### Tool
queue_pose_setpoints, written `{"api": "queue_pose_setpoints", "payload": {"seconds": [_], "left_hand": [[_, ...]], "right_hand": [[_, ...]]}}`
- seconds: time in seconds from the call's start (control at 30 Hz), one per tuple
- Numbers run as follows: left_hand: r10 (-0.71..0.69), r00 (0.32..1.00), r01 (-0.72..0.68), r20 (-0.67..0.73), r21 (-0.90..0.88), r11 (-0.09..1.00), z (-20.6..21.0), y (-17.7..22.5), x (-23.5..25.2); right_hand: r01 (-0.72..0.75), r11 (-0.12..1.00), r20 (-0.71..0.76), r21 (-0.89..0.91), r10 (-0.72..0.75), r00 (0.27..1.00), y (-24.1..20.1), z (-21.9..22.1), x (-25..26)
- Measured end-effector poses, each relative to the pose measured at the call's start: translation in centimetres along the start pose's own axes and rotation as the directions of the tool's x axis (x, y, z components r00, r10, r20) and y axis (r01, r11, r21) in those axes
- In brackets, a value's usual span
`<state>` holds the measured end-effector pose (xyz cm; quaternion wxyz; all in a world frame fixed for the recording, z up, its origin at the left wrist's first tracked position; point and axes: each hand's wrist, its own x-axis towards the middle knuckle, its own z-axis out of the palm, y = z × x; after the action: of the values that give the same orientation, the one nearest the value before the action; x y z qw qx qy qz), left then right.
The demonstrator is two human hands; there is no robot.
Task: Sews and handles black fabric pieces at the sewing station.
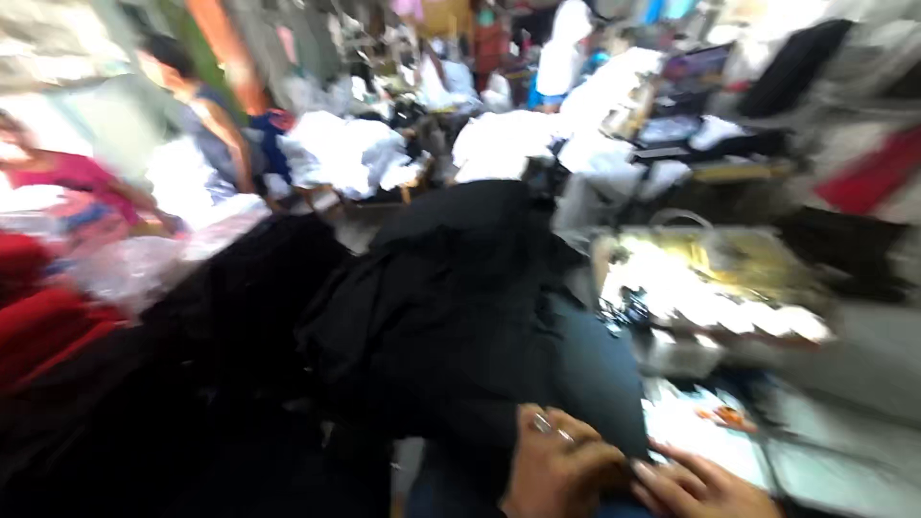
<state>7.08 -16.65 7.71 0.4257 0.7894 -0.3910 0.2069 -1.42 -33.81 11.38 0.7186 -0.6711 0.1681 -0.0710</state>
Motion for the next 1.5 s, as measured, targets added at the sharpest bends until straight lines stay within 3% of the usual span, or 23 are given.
{"api": "queue_pose_setpoints", "payload": {"seconds": [0.13, 0.27, 0.63, 0.83, 1.0, 1.13, 1.23, 1.5], "left_hand": [[0.072, 0.994, -0.076, 0.084, 0.042, 0.996, -0.4, -0.5, 0.9], [0.066, 0.989, -0.073, 0.135, 0.049, 0.996, 0.3, 0.0, 0.6], [0.062, 0.988, -0.076, 0.145, 0.092, 0.993, 1.0, 0.9, 0.5], [0.03, 0.996, -0.04, 0.09, 0.111, 0.993, 2.7, 0.3, 1.7], [-0.063, 0.978, 0.062, 0.201, 0.011, 0.998, 1.6, 0.7, 1.4], [-0.11, 0.97, 0.116, 0.215, -0.012, 0.993, 2.3, -1.2, 0.8], [-0.084, 0.974, 0.086, 0.209, 0.002, 0.996, 2.9, -2.6, 2.5], [-0.024, 0.986, 0.017, 0.163, 0.046, 0.999, 4.5, -5.3, 7.3]], "right_hand": [[0.019, 0.998, -0.155, 0.062, -0.009, 0.988, 0.9, -0.3, 1.1], [-0.098, 0.992, -0.112, 0.077, 0.106, 0.988, -0.2, -1.8, 2.0], [-0.096, 0.994, -0.044, -0.054, 0.094, 0.995, -0.1, -1.9, 2.2], [-0.044, 0.993, -0.022, 0.109, 0.047, 0.999, 0.0, -1.8, 2.0], [-0.038, 0.995, -0.038, 0.09, 0.041, 0.998, 1.4, -1.7, 1.3], [-0.125, 0.98, -0.051, 0.153, 0.134, 0.99, 2.5, -0.6, 1.8], [-0.063, 0.986, -0.079, 0.156, 0.076, 0.994, 2.4, -0.6, 3.6], [0.273, 0.962, -0.142, -0.021, -0.273, 0.951, 2.6, -1.2, 9.7]]}}
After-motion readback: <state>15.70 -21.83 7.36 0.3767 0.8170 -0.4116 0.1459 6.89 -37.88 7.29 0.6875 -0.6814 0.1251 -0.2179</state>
